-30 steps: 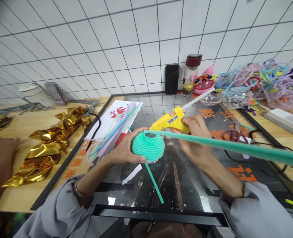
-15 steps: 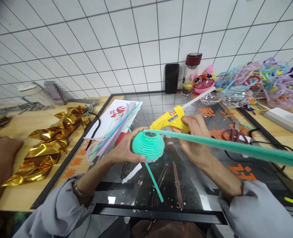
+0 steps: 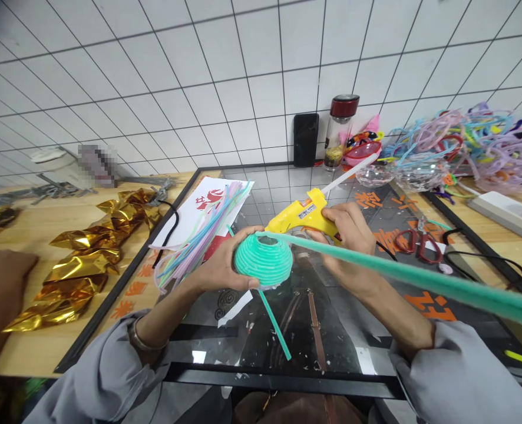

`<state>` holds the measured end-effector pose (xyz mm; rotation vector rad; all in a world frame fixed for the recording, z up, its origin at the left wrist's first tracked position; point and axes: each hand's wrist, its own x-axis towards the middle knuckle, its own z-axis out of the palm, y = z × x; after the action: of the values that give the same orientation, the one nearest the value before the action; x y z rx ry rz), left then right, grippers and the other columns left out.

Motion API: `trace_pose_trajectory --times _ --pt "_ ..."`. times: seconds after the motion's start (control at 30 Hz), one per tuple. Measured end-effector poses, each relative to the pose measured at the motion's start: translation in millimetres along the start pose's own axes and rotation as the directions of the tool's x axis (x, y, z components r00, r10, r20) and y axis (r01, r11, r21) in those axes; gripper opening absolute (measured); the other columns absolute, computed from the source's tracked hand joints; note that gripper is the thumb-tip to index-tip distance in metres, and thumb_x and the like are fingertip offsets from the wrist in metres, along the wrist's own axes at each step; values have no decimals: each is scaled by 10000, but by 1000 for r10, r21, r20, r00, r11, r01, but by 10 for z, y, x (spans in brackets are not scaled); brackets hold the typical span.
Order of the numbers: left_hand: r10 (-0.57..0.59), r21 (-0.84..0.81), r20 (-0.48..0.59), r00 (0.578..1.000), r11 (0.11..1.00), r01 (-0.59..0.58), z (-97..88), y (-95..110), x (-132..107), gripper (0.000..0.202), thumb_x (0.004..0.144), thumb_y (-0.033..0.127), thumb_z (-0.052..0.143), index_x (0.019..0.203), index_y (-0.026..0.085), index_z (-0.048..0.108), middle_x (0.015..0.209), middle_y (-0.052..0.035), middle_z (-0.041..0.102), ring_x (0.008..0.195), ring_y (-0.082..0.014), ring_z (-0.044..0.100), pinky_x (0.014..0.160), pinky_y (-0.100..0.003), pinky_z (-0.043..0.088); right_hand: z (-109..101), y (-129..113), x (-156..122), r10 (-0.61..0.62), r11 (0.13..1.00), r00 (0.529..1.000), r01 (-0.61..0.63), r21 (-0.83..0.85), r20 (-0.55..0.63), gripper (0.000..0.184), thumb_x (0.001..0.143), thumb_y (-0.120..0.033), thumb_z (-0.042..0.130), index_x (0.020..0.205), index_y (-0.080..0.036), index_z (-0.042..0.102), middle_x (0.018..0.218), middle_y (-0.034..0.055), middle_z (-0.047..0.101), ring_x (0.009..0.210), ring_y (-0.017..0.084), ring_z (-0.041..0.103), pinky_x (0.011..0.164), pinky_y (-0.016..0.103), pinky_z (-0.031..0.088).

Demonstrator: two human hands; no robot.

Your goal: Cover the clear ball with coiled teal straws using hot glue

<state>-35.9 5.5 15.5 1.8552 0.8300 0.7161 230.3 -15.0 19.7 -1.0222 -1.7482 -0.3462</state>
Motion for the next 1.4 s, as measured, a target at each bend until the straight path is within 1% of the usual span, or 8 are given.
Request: trace_pose_trajectory --times 0.07,0.17,0.3,0.43,0.73,1.0,1.2,1.4 --pt "-9 0 0 1000 1000 9 -1 -4 -3 993 549 433 899 1406 181 466 1438 -152 551 1288 -368 553 1141 -523 418 -9 18 10 -9 1000 1000 9 1 5 171 875 -269 701 1026 -228 631 892 58 642 795 218 630 653 372 527" --pt "-19 -3 2 1000 1000 19 -1 -2 -6 997 548 426 896 1408 171 462 1428 -151 556 1288 -366 553 1139 -514 424 -20 28 12 23 1000 999 -23 -6 33 174 878 -298 699 1027 -238 632 900 62 646 807 223 631 656 375 532" --pt "-3 -6 2 1000 1000 4 2 11 -3 980 547 427 897 1392 171 472 1414 -147 566 1285 -364 558 1134 -502 432 -10 6 0 59 998 998 -59 -13 3 167 868 -290 721 1004 -242 639 891 59 642 790 219 623 608 358 511" --pt "6 -9 9 1000 1000 -6 5 16 3 967 550 419 897 1386 178 476 1403 -138 579 1277 -361 566 1127 -493 443 3 -17 -11 69 998 998 -69 -9 11 169 876 -301 716 1011 -243 633 905 65 643 799 224 623 591 356 503" --pt "-3 -11 6 1000 1000 3 10 3 -4 978 545 430 898 1392 181 476 1412 -136 571 1286 -366 557 1136 -505 429 16 28 5 -6 997 1000 7 -72 8 154 882 -306 704 992 -244 615 881 64 660 801 231 648 663 400 544" --pt "9 1 12 1000 1000 -9 2 20 1 968 548 423 892 1386 173 478 1415 -141 570 1285 -361 560 1135 -496 435 -3 57 14 17 998 1000 -16 -55 23 161 881 -345 705 979 -254 616 871 62 666 787 232 646 647 397 534" --pt "6 16 15 1000 1000 -6 -3 0 -8 982 548 440 891 1397 173 476 1425 -144 561 1286 -362 558 1139 -506 427 -30 69 42 -40 998 999 41 -52 30 164 888 -354 703 974 -244 618 854 57 664 758 218 646 628 378 522" --pt "10 7 15 1000 1000 -10 0 -2 -7 977 544 436 892 1392 174 485 1400 -139 582 1266 -350 571 1122 -492 444 -22 64 39 -6 999 1000 7 -52 23 136 913 -368 657 975 -255 610 850 60 663 773 232 646 649 402 529"
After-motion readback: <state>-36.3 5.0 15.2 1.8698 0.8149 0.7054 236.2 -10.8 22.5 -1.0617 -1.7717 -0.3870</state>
